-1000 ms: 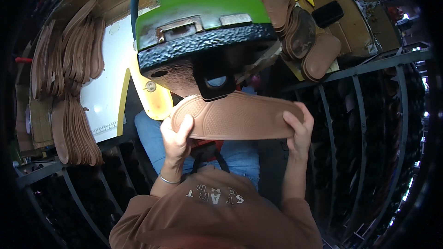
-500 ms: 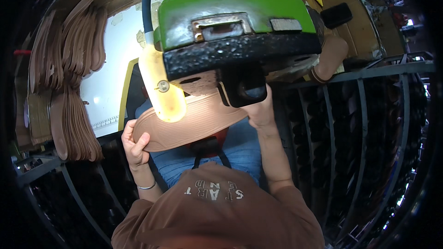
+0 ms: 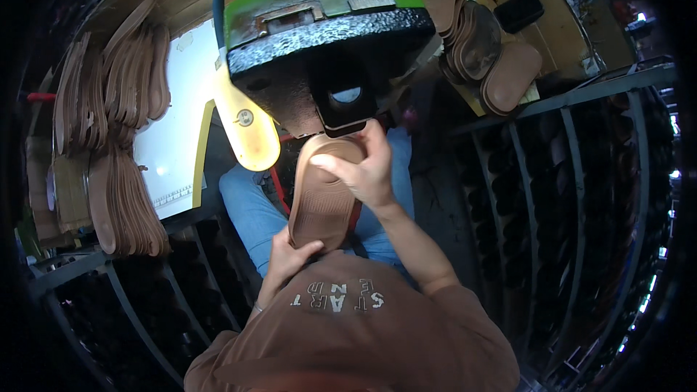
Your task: Using a sole-trimming or shaping machine to finish shoe sole components.
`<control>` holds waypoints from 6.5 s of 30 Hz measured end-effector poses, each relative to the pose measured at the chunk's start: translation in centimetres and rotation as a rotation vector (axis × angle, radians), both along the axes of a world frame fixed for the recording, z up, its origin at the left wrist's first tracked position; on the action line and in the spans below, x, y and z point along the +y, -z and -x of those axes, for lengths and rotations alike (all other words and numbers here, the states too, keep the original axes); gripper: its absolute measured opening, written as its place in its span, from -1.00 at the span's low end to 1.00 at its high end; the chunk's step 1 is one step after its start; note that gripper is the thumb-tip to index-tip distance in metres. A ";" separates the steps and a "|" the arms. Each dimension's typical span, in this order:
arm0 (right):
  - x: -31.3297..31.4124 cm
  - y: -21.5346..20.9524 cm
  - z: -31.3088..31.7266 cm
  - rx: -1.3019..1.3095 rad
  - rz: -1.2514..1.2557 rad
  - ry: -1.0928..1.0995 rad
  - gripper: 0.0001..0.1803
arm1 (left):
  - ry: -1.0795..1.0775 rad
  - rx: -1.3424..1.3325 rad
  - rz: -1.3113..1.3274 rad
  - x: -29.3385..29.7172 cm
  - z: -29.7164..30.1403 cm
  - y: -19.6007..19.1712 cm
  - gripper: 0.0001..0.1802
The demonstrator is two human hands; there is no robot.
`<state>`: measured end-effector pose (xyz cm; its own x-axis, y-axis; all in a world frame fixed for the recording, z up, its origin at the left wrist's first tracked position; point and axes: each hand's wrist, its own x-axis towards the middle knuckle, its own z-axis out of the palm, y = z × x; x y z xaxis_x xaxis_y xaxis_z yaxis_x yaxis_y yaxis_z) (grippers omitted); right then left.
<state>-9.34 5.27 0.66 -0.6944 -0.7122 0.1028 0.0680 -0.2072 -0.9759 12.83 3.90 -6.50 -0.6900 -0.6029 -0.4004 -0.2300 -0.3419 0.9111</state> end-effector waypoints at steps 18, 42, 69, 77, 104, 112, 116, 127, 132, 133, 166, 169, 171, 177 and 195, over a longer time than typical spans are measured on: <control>5.7 1.2 8.8 -0.031 -0.007 0.179 -0.84 | -0.212 0.185 0.478 -8.1 6.2 -6.0 -0.80; 11.0 10.5 6.0 -0.998 -0.281 -0.180 -0.75 | -0.016 0.533 -0.727 -13.2 4.2 4.1 -0.52; 5.9 0.6 8.8 -0.123 0.171 0.159 -0.77 | 0.192 0.035 0.720 -8.3 8.4 -8.4 -0.66; 2.2 1.6 5.1 -0.161 0.100 0.191 -0.78 | -0.072 0.106 0.588 -11.5 4.5 -9.8 -0.74; 9.9 3.4 3.2 -0.054 0.080 0.202 -0.46 | 0.062 0.316 0.528 -0.5 18.1 -4.9 -0.75; 7.2 -1.9 22.9 0.050 -0.110 0.522 -0.41 | 0.267 0.480 0.311 -1.0 21.9 -7.1 -0.58; 2.2 0.1 24.0 -0.086 -0.516 0.452 -0.28 | -0.258 0.163 0.609 -6.6 10.2 -2.6 -0.78; 7.3 3.3 28.6 0.027 -0.491 0.462 -0.25 | -1.203 -1.069 1.543 -19.1 -20.5 -11.2 -0.28; 6.3 1.4 19.2 0.140 -0.481 0.501 -0.22 | -0.919 -1.285 1.250 -19.6 -21.4 -9.3 -0.21; 6.0 1.9 17.4 0.127 -0.481 0.488 -0.28 | -0.971 -1.205 1.217 -18.8 -21.5 -9.8 -0.28; 20.8 9.8 -0.8 -0.479 -0.217 -0.018 -0.33 | -0.205 0.480 0.051 -3.7 12.5 -6.3 -0.62; 20.2 6.7 3.6 -0.423 -0.146 0.141 -0.44 | -0.164 0.457 0.168 -4.3 12.6 -6.0 -0.65; 18.7 5.0 6.5 -0.367 -0.126 0.194 -0.50 | -0.135 0.409 0.206 -4.7 12.4 -6.0 -0.66; 12.2 1.5 11.3 -0.345 -0.046 0.168 -0.58 | -0.154 0.368 0.312 -6.5 10.7 -6.0 -0.64; 2.4 -0.7 2.6 -0.326 -0.029 -0.040 -0.71 | -0.473 0.389 -0.111 -8.6 -2.4 -3.4 -0.58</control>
